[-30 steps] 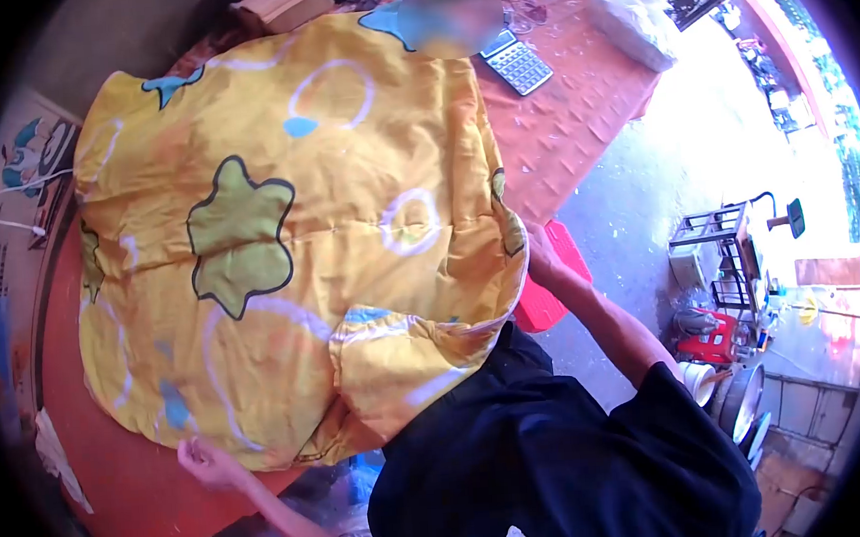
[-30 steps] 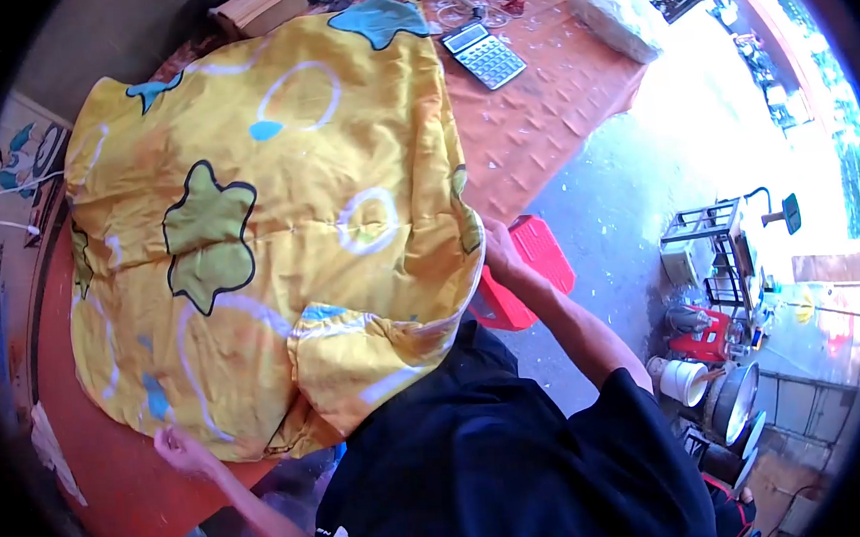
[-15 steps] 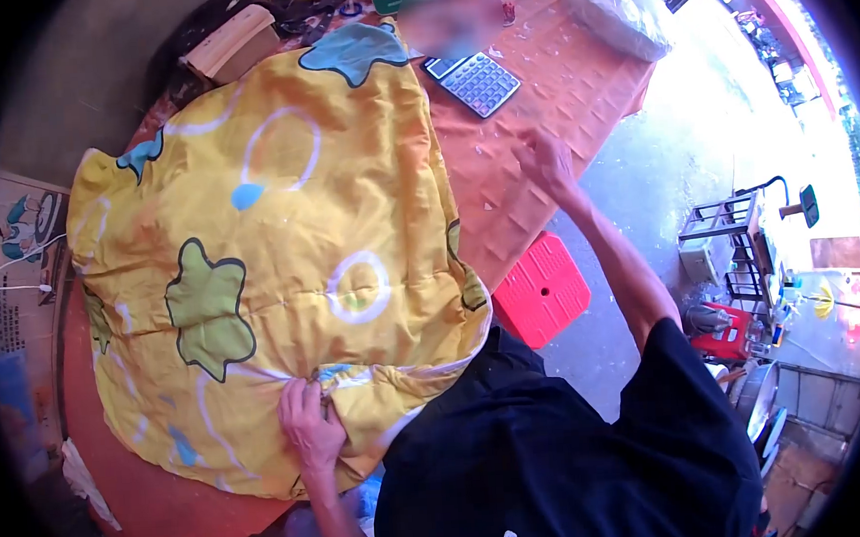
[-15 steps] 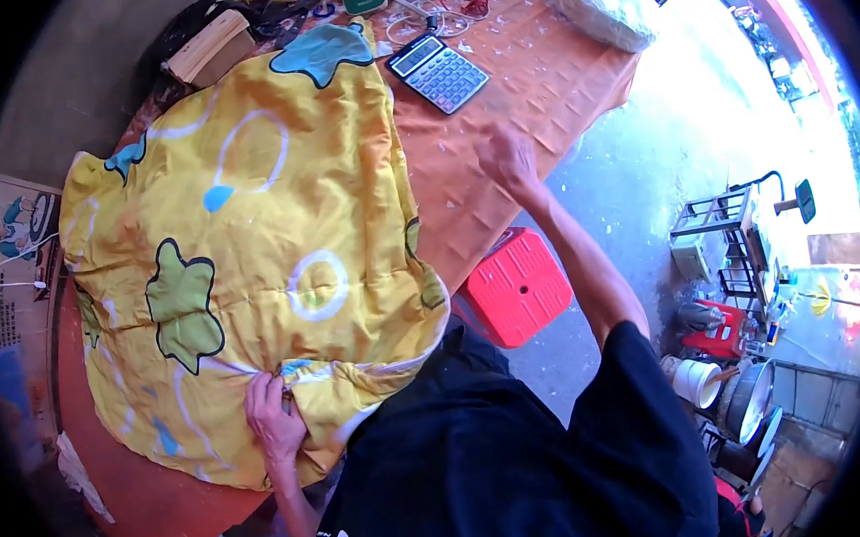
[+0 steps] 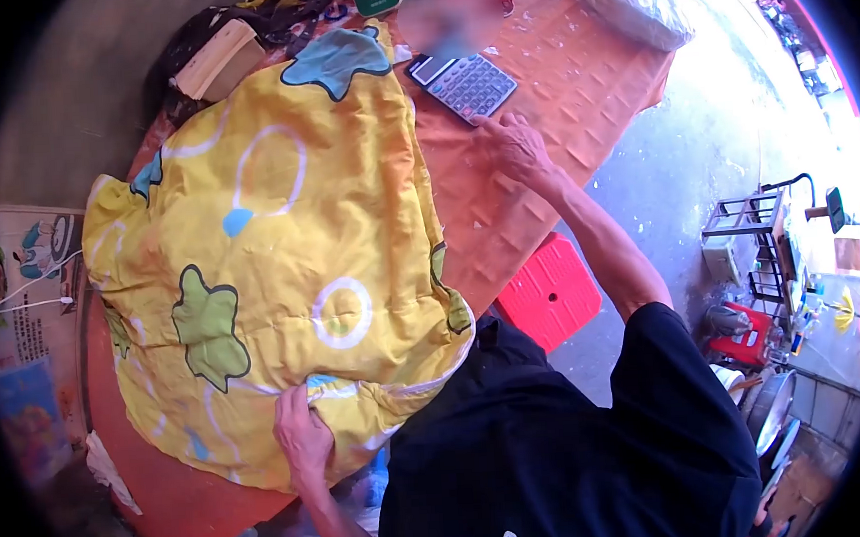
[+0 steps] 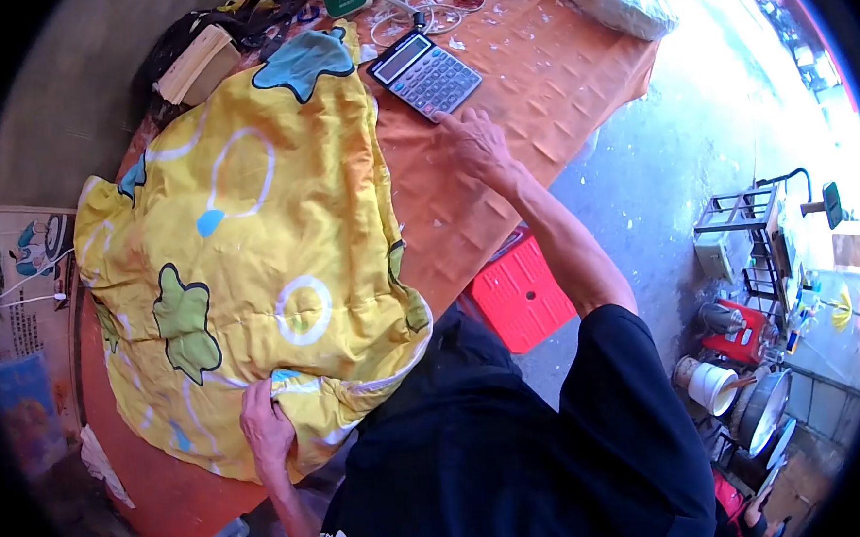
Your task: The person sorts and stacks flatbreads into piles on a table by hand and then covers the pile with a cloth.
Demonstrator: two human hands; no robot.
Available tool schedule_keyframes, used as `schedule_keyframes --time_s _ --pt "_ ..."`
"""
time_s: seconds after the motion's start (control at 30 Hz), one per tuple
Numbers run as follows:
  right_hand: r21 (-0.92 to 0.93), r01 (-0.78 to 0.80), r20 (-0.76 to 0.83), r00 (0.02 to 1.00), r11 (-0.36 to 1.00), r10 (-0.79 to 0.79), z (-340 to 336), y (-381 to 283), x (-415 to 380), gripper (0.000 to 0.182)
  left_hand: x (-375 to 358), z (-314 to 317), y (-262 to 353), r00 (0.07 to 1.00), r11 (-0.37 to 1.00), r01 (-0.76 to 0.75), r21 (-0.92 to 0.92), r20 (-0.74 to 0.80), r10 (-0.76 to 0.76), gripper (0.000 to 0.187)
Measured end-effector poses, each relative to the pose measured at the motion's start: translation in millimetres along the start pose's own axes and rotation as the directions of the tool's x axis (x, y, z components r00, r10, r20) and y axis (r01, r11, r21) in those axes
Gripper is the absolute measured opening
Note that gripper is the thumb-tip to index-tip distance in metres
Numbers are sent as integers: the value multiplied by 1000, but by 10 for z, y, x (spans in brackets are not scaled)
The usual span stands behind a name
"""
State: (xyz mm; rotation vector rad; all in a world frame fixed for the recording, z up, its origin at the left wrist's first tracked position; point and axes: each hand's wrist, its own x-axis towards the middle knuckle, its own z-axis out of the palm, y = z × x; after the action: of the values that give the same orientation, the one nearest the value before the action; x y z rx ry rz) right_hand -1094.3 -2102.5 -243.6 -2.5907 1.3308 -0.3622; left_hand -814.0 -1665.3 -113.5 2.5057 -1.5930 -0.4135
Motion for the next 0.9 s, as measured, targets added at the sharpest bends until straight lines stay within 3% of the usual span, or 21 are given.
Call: schedule_keyframes --time_s 0.07,0.13,0.17,0.2,0.23,0.37,0.5,0.57,0.63,0.7,0.73,0.8,0.83,0.9 --pt "96 41 -21 999 994 -39 18 169 -25 53 94 -83 91 998 999 -34 -3 -53 34 37" --pt "357 -15 -318 938 934 136 147 386 -100 37 198 -107 203 993 998 -61 -6 -103 60 35" --pt "362 -15 -316 939 932 138 165 494 -104 37 265 -99 284 986 994 -88 -64 -151 77 34" --pt "387 -104 -339 908 916 246 142 570 -94 28 337 -84 375 976 986 -116 -120 -198 91 32" --pt "415 -189 -358 865 890 351 128 631 -62 21 437 -51 485 976 987 -113 -113 -196 90 32" --pt "475 -252 -400 791 843 463 82 822 206 17 959 236 934 957 886 -290 -363 -100 272 30" --pt "295 -242 -496 788 925 364 177 911 413 19 1517 548 1361 971 744 -137 -654 60 232 26" --pt "247 -205 -528 791 947 309 257 890 524 20 1885 772 1500 976 597 -15 -802 118 183 26" --pt "82 -256 -504 823 963 262 277 785 534 24 2335 963 1618 956 369 173 -913 246 158 31" --pt "99 -256 -516 813 961 270 303 812 558 27 2780 1090 1798 948 300 219 -929 275 160 40" --pt "63 -222 -472 852 973 225 266 801 526 27 2978 1166 1917 945 297 230 -927 285 158 40" --pt "25 -186 -419 890 982 180 230 790 523 26 3374 1311 2137 966 155 241 -958 252 60 48" --pt "43 -155 -437 885 987 157 224 779 530 27 3538 1381 2188 963 150 250 -957 261 60 48" --pt "91 -59 -411 907 994 91 274 885 521 32 3813 1480 2245 915 -69 399 -914 402 -37 65"
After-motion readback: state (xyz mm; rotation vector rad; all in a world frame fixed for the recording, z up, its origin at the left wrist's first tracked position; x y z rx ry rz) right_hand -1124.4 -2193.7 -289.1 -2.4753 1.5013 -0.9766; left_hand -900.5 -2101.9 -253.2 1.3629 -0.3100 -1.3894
